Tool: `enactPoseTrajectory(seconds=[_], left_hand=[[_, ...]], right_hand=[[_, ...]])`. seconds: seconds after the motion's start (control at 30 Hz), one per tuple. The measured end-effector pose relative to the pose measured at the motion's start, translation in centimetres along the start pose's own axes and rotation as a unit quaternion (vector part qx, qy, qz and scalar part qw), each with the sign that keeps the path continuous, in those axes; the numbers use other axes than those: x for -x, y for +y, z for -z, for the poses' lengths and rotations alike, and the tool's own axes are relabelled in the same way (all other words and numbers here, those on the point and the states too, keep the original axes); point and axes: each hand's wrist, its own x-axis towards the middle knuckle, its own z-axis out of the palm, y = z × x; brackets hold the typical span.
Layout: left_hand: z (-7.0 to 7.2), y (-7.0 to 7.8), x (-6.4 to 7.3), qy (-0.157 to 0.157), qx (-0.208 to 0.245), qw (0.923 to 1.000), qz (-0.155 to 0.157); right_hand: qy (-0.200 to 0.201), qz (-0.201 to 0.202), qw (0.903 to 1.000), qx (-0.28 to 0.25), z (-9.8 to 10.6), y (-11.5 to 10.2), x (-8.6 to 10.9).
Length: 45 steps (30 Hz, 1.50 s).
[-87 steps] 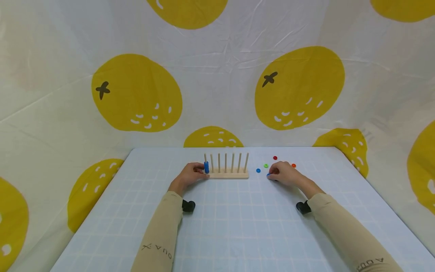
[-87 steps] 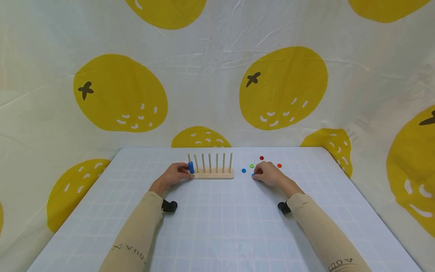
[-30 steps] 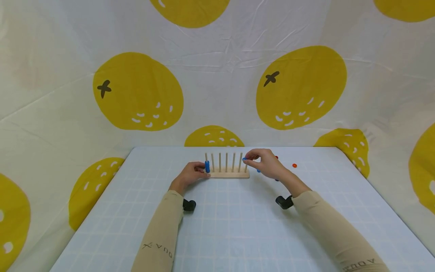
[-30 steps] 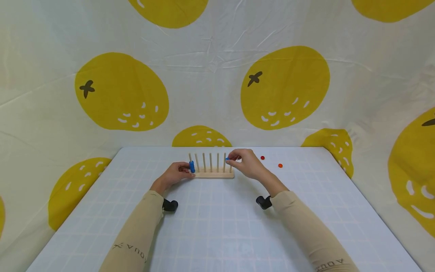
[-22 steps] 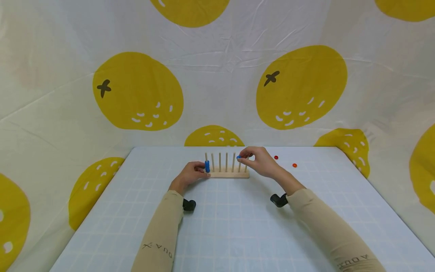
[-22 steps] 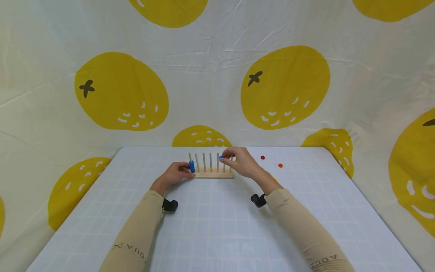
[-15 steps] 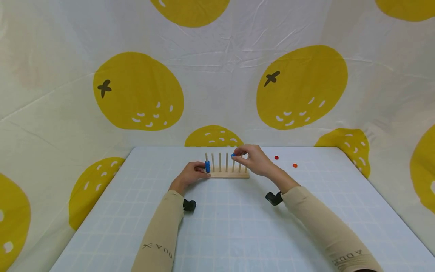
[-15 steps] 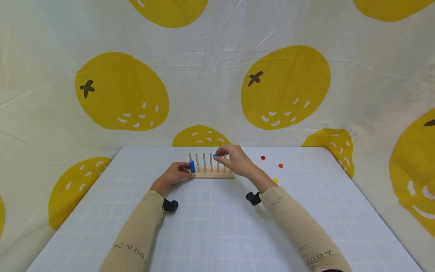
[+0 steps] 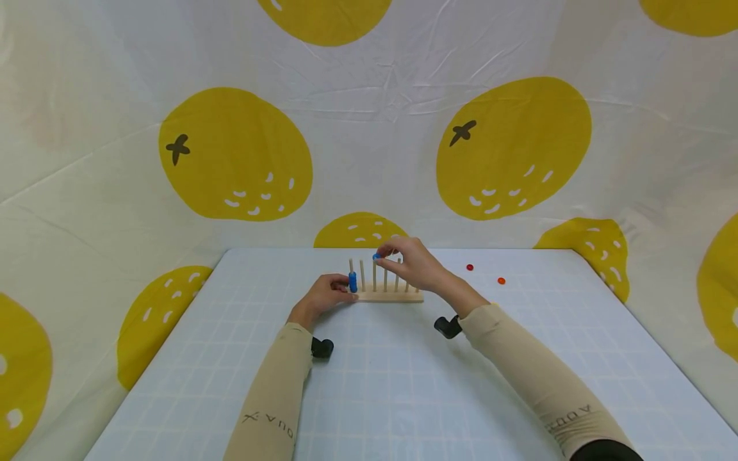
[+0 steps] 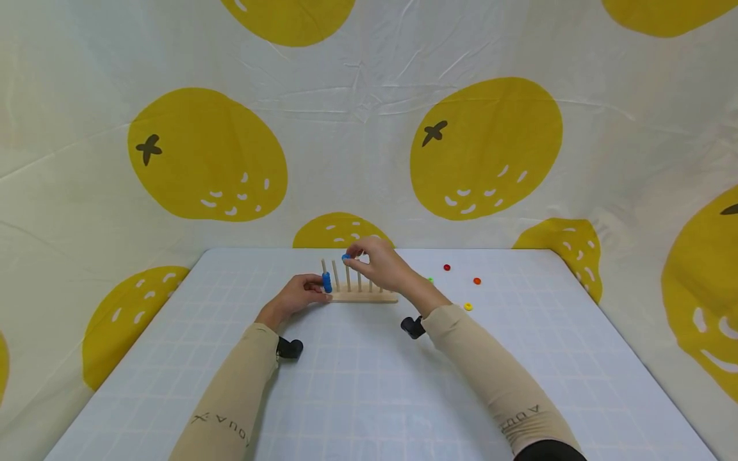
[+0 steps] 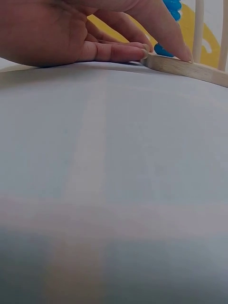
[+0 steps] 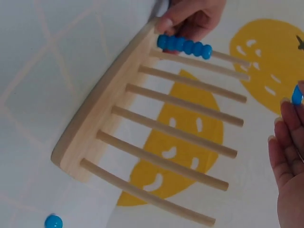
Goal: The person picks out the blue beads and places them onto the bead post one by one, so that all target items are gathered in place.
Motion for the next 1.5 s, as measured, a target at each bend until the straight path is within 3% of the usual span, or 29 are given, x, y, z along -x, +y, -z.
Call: enactPoseTrajectory(seconds=[0.37,1.2,1.5], left_hand=[[0.0,0.0,-0.1,0.003,-0.006,0.9999,-0.009],[0.2,0.1,0.0,-0.003,-0.009,0.9996,-0.028],[0.1,0.1,0.1,0.002,-0.01,0.9998,-0.017]], right_hand=[[-0.012,0.016,0.9997,0.013,-0.8,-0.7,-2.0],[-0.038,-0.031,0.9988,0.006,-3.8,0.6,-4.8],[-0.035,-0.036,0.9987,0.007,-5.0,1.4,-5.0]])
